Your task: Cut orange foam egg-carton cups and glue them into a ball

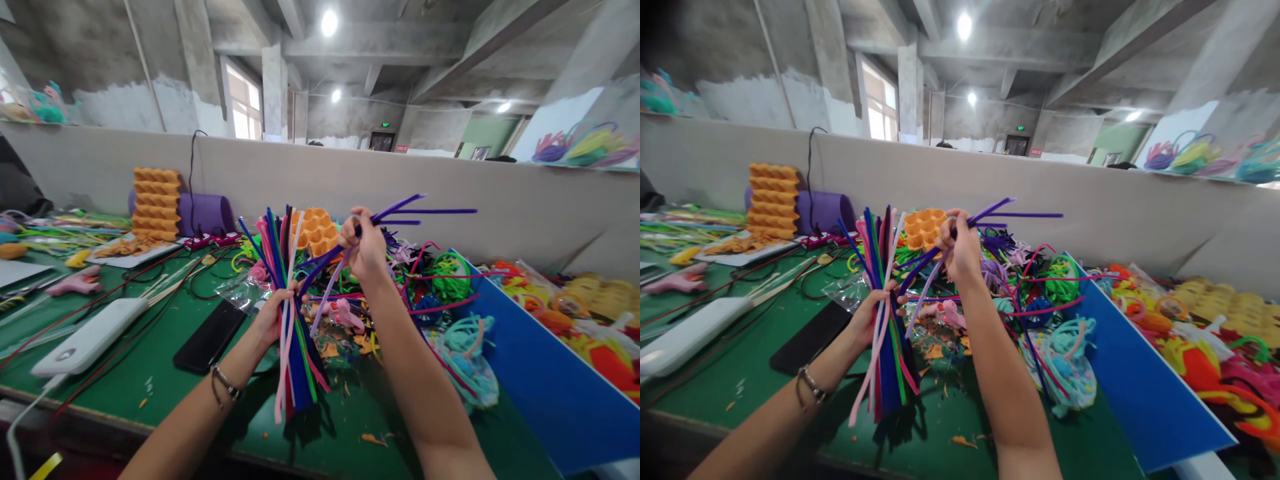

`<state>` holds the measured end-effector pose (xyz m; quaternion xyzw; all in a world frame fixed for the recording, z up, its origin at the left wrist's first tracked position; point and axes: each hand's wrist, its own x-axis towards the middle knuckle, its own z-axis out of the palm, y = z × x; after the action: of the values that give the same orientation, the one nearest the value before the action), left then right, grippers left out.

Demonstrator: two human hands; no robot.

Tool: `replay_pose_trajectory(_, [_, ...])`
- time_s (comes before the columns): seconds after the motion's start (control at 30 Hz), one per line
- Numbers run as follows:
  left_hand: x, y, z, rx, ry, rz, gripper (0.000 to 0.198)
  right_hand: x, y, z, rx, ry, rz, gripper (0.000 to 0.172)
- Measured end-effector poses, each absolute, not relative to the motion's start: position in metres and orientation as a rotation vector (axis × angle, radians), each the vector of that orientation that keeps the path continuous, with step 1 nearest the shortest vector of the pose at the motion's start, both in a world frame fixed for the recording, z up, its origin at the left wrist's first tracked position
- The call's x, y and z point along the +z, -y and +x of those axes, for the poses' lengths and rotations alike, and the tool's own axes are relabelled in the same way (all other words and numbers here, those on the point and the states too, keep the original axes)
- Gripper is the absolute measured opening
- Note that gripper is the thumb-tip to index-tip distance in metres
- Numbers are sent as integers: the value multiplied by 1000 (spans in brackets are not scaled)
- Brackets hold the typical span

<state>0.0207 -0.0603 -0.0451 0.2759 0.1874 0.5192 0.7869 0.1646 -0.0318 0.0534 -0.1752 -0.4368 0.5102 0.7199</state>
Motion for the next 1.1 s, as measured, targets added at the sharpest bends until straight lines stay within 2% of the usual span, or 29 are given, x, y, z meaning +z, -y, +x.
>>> replay_pose_trajectory(0.1, [-45, 55, 15, 1138, -463, 584, 14, 70, 41, 185, 961, 911, -311, 22])
replay_pose_trajectory(0.23, [-42, 43, 5, 1136, -542, 606, 15, 91, 61, 226, 863, 1144, -272, 6])
replay_pose_trajectory(0.37, [-35, 35, 0, 1094, -533, 640, 15, 106, 79, 248, 771, 1308, -353, 12])
replay_pose_trajectory(0.53, [-25, 36, 12, 1009, -484, 677, 13, 106, 79, 218, 1007, 1102, -387, 21])
replay_pose_trajectory(0.7, [-24, 49, 31, 816, -463, 705, 15, 84, 58, 173, 1273, 850, -475, 32])
replay_pose_trajectory(0.8, [-25, 57, 36, 664, -367, 722, 17, 69, 46, 164, 1328, 816, -531, 31])
replay_pose_trajectory(0.93, [-27, 63, 40, 638, -356, 742, 3, 53, 36, 166, 1361, 807, -579, 27])
replay_pose_trajectory(1.1, [-34, 64, 45, 741, -392, 765, 13, 46, 31, 173, 1347, 802, -591, 26])
